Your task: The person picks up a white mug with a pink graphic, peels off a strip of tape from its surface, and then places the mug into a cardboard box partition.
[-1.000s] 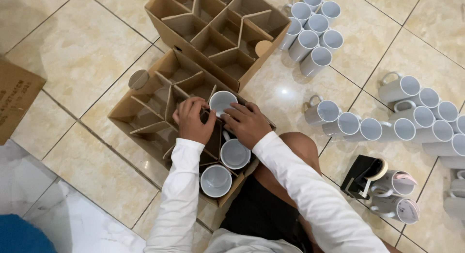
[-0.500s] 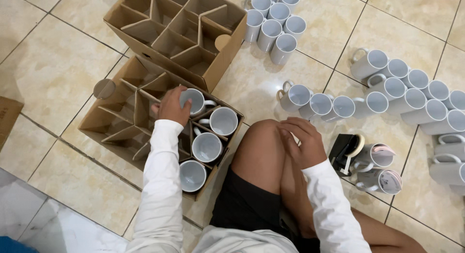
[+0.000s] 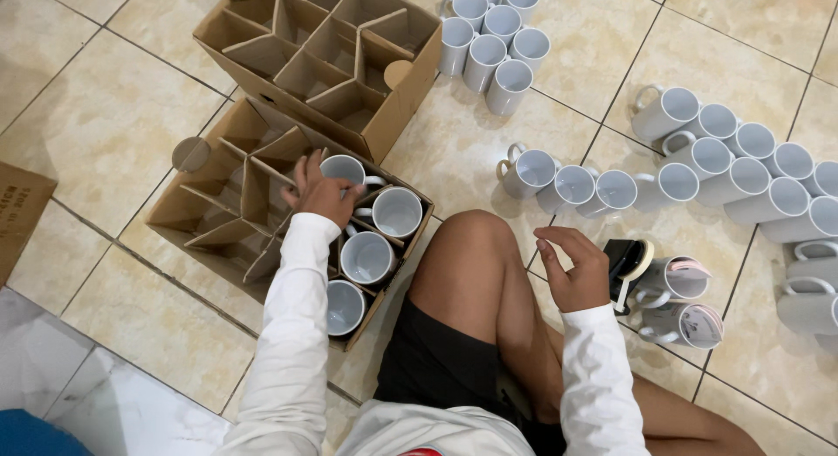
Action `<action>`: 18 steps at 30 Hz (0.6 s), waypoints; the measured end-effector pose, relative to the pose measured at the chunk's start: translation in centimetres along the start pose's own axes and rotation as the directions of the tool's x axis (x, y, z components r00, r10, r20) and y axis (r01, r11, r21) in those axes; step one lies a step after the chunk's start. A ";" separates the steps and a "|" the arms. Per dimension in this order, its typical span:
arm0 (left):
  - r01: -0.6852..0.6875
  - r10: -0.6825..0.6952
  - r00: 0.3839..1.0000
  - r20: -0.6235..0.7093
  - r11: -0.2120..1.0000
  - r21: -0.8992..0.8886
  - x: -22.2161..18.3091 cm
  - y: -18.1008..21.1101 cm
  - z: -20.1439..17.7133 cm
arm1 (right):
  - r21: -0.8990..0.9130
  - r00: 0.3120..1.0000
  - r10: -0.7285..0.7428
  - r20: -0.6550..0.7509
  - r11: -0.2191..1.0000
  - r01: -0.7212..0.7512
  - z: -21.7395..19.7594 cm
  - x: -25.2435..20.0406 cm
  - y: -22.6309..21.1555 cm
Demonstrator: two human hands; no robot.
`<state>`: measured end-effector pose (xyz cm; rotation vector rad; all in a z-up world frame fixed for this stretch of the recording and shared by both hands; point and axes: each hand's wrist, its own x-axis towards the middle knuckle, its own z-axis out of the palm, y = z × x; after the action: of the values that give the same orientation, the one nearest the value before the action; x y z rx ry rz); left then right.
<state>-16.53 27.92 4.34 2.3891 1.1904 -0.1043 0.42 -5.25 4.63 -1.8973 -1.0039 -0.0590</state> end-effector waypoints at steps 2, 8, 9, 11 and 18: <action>-0.007 0.007 1.000 -0.008 1.000 0.028 1.2 -0.9 1.5 | 0.000 1.000 0.008 0.000 1.000 -0.008 0.1 -0.3 0.1; -0.108 0.114 0.989 -0.094 0.992 0.068 -0.6 1.0 0.6 | -0.005 0.999 0.044 -0.021 0.999 -0.044 -0.4 -1.0 0.0; -0.134 0.143 0.982 -0.121 0.988 0.076 -1.0 1.2 0.5 | -0.005 0.998 0.052 -0.026 0.999 -0.053 -0.4 -1.1 0.1; -0.167 0.176 0.974 -0.144 0.983 0.070 -1.2 1.4 0.8 | -0.007 0.998 0.061 -0.030 0.998 -0.062 -0.9 -1.0 -0.3; -0.178 0.204 0.941 -0.271 0.977 0.120 -0.5 0.3 2.5 | -0.048 0.996 0.091 0.009 0.995 -0.091 -1.2 -1.8 0.9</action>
<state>-16.22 26.32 2.38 2.6554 1.0846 0.2577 0.26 -7.48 3.87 -1.9864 -0.9295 -0.0198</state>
